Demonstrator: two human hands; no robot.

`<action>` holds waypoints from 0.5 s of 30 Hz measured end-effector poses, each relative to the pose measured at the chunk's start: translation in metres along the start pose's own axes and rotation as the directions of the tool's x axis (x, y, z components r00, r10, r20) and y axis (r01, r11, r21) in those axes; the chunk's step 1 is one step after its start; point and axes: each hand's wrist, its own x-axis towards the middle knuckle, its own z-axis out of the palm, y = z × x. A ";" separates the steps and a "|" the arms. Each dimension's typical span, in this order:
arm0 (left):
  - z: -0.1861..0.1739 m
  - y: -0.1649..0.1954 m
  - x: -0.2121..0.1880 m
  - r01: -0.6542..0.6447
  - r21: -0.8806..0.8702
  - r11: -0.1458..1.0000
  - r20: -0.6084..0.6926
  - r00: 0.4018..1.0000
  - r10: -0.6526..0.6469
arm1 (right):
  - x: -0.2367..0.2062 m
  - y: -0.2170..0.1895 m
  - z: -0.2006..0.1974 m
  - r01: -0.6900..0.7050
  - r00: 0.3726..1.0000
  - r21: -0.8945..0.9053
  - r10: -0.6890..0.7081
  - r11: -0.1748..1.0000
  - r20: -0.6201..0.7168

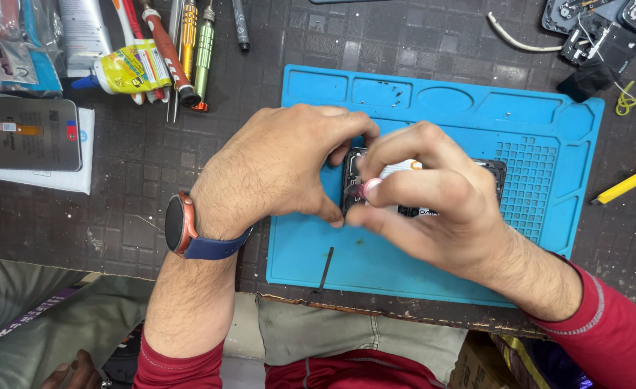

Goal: The person uses a screwdriver to tighten screws on the disassembled back of a smartphone on a blue repair mat, then powers the phone on and taps its screen to test it. They then hold the phone and press along the edges of the screen assembly to seat it into the frame.

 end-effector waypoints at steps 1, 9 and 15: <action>0.000 0.000 0.000 -0.001 -0.003 1.000 -0.001 1.000 0.001 | 0.000 -0.001 -0.001 -0.004 1.000 0.006 0.003 1.000 0.012; 0.001 -0.001 0.000 -0.011 -0.009 1.000 -0.007 1.000 0.011 | -0.002 -0.002 0.003 0.070 0.998 -0.068 -0.071 0.995 -0.001; 0.001 -0.001 0.001 -0.047 0.009 0.999 -0.029 0.998 0.047 | 0.000 -0.002 0.003 0.061 0.998 0.130 -0.062 0.990 0.003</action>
